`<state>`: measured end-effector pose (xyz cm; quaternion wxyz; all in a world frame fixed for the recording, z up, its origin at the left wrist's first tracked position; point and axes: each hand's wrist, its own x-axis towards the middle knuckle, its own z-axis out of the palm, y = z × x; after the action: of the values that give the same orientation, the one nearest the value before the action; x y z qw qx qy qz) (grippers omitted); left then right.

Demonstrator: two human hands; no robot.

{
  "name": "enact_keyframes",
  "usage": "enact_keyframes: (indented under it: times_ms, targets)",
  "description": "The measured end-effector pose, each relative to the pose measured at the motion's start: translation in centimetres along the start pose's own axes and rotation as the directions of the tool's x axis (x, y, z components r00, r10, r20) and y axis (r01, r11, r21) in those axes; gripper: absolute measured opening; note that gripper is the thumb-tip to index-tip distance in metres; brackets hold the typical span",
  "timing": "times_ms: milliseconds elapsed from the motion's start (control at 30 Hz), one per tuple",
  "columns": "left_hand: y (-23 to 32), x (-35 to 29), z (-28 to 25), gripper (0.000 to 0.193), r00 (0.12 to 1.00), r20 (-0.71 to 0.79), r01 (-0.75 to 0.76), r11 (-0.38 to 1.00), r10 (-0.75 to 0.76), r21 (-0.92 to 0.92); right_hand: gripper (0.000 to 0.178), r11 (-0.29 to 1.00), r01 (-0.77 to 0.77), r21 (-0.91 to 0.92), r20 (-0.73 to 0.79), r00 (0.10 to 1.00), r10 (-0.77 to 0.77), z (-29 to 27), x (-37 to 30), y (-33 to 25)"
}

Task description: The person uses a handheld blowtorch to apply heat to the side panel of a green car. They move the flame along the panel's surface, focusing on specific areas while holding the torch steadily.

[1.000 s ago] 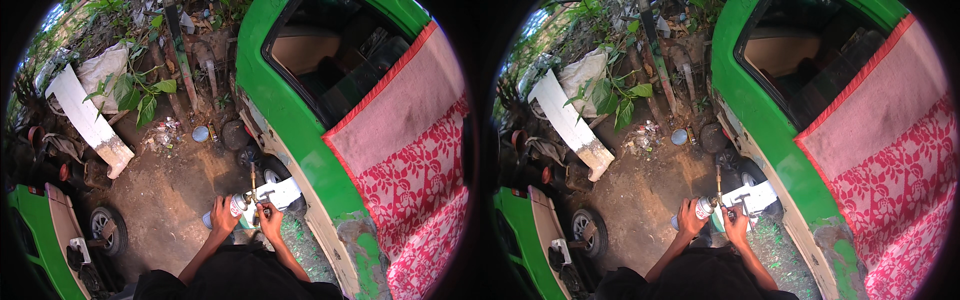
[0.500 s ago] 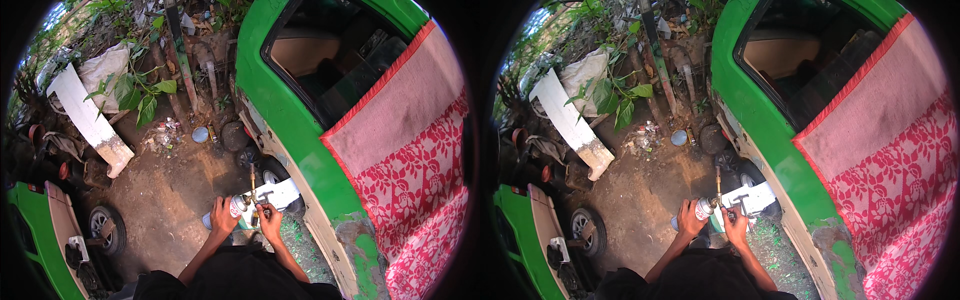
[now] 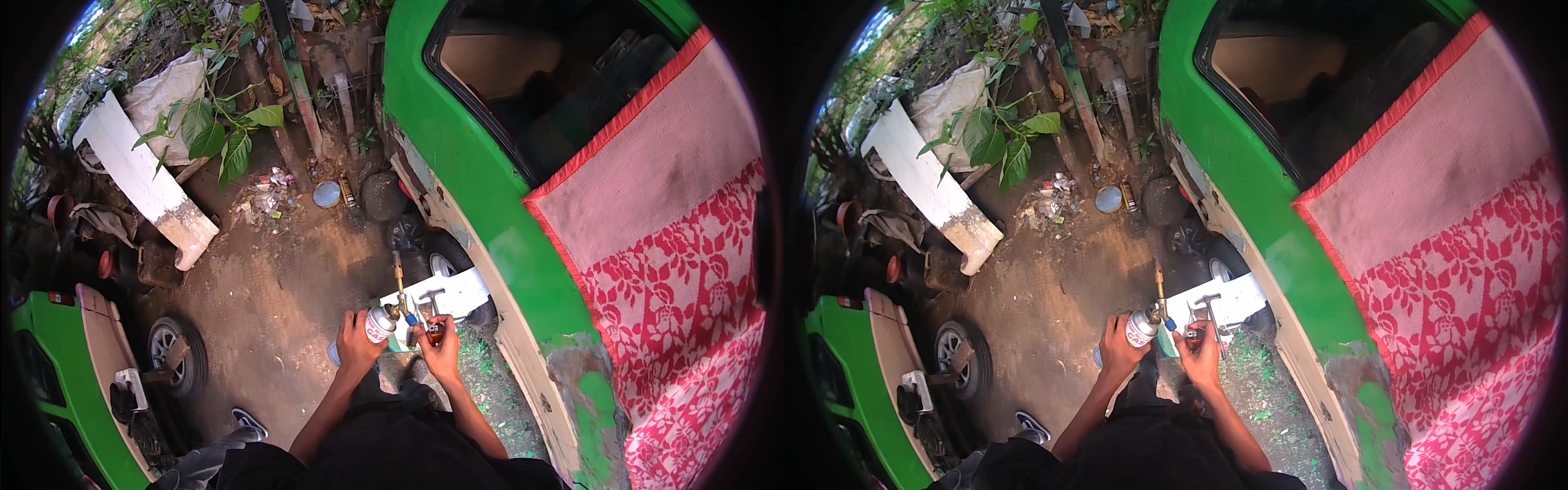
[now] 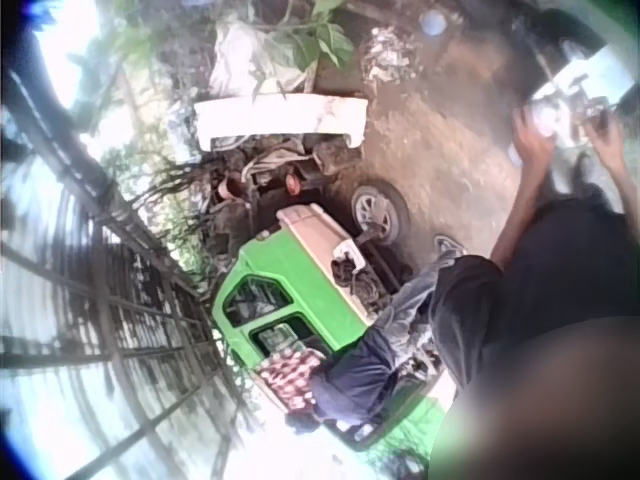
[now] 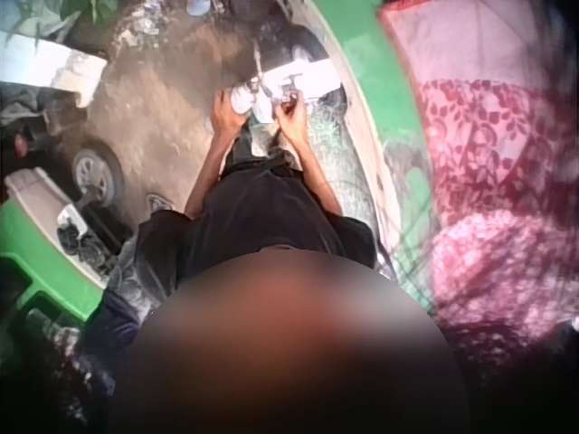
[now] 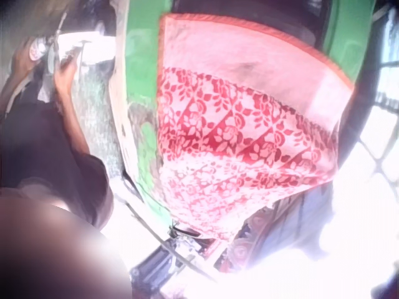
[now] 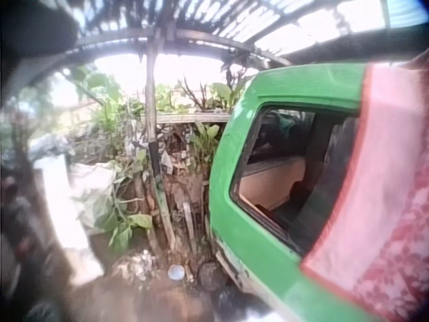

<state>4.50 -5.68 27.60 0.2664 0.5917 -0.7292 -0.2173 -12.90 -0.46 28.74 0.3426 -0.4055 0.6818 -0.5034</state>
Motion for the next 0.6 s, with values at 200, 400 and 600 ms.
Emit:
enact_keyframes:
  times_ms: [200,400,600]
  targets:
    - [-1.5,-0.1,2.1,0.065,0.984,0.027,0.176,0.983,-0.175,-0.058,0.018,0.994,-0.105,0.008,0.057,0.993,0.104,-1.5,1.1,10.3]
    - [-4.5,-0.1,5.4,0.067,0.966,0.014,0.257,0.958,-0.257,-0.126,0.018,0.985,-0.129,-0.117,0.129,0.981,0.144,0.8,3.5,20.6]
    - [-9.9,-0.6,9.8,0.067,0.959,0.072,0.282,0.937,-0.273,-0.208,0.028,0.941,-0.268,-0.209,0.101,0.951,0.294,7.3,6.1,28.3]
